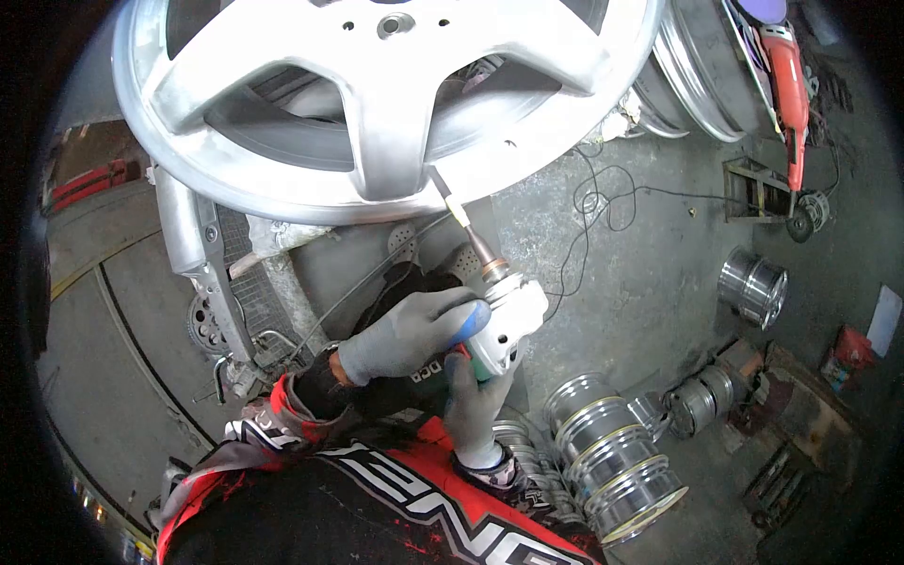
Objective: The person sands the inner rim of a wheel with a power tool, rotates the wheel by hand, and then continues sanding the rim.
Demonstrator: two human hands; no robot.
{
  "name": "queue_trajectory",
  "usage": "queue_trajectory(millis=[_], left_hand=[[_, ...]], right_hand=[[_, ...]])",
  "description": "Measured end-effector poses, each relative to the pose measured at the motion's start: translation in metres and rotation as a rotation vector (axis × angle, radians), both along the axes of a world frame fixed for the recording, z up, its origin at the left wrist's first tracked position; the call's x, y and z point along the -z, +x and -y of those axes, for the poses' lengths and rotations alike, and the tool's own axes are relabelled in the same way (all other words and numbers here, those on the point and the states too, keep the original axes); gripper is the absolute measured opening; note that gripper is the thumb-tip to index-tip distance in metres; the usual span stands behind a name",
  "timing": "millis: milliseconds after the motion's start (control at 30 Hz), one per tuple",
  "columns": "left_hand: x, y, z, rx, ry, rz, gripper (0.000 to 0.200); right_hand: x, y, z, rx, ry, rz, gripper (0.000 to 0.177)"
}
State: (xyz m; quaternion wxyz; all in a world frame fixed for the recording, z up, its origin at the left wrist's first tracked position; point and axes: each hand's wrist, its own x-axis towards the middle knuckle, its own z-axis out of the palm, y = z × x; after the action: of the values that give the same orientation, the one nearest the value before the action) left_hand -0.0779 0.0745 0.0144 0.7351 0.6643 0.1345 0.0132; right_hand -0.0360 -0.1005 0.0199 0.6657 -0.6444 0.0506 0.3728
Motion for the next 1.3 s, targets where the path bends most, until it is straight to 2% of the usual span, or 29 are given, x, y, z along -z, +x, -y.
queue_trajectory(millis=[33,67,133,167,233,367,433,467,533,567,633,667,733,767,800,867,1000,1133,1200,1233,1267,1300], left_hand=[[-0.015,0.002,-0.005,0.028,-0.301,-0.282,0.028],[-0.012,0.000,-0.002,0.027,-0.301,-0.282,0.028],[0.003,-0.005,0.008,-0.046,-0.103,-0.032,0.027],[0.013,-0.003,0.008,-0.045,-0.103,-0.033,0.027],[0.032,0.006,0.005,-0.013,0.375,0.191,0.028],[0.026,0.009,0.001,-0.119,0.365,0.264,0.028],[0.004,0.004,-0.005,-0.037,-0.127,-0.060,0.031],[-0.001,0.003,-0.004,-0.038,-0.127,-0.060,0.031],[-0.007,0.003,-0.003,-0.046,-0.328,-0.226,0.037],[-0.005,0.004,-0.004,-0.046,-0.328,-0.225,0.037],[0.006,0.008,-0.005,0.016,-0.169,-0.109,0.034],[0.012,0.011,-0.004,0.017,-0.169,-0.108,0.034],[0.028,0.020,0.003,-0.091,0.277,0.255,0.032],[0.036,0.027,0.006,-0.150,0.465,0.352,0.039],[0.037,0.032,0.006,-0.147,0.461,0.354,0.039],[0.038,0.041,0.006,-0.126,0.627,0.344,0.044],[0.042,0.049,0.008,-0.099,0.640,0.330,0.047],[0.042,0.035,0.009,-0.106,0.597,0.330,0.046],[0.038,0.026,0.011,-0.063,0.565,0.223,0.046],[0.039,0.027,0.012,-0.089,0.516,0.249,0.046],[0.039,0.030,0.012,-0.089,0.517,0.250,0.046],[0.039,0.034,0.012,-0.112,0.547,0.289,0.047]], right_hand=[[0.000,-0.003,0.002,-0.009,-0.023,0.006,0.073],[0.000,-0.005,0.003,-0.017,-0.047,0.010,0.071],[0.001,-0.002,0.001,-0.025,-0.024,0.013,0.069],[0.001,0.000,-0.001,-0.032,-0.001,0.016,0.068],[0.002,0.011,-0.009,-0.060,-0.053,0.045,0.067],[0.003,0.013,-0.012,-0.059,-0.079,0.048,0.068],[0.002,0.002,-0.010,-0.018,-0.071,0.035,0.070],[0.002,-0.001,-0.008,0.028,-0.064,0.023,0.072],[0.001,0.000,-0.006,0.008,-0.041,0.018,0.073],[0.000,0.001,-0.005,-0.012,-0.019,0.013,0.074],[-0.002,0.007,-0.011,0.011,-0.026,0.011,0.074],[-0.003,0.011,-0.016,0.030,-0.031,0.004,0.073],[-0.004,0.024,-0.023,0.019,-0.077,0.068,0.072],[-0.004,0.031,-0.026,0.006,-0.123,0.133,0.072],[-0.005,0.037,-0.025,0.010,-0.125,0.134,0.072],[-0.005,0.046,-0.026,0.010,-0.075,0.210,0.069],[-0.013,0.045,-0.038,0.129,-0.015,0.144,0.068],[-0.002,0.042,-0.023,0.047,-0.031,0.147,0.071],[-0.005,0.036,-0.024,-0.019,-0.101,0.202,0.071],[-0.002,0.033,-0.021,-0.112,-0.211,0.439,0.069],[0.000,0.035,-0.021,-0.112,-0.211,0.440,0.069],[0.001,0.040,-0.022,-0.039,-0.144,0.361,0.052]])
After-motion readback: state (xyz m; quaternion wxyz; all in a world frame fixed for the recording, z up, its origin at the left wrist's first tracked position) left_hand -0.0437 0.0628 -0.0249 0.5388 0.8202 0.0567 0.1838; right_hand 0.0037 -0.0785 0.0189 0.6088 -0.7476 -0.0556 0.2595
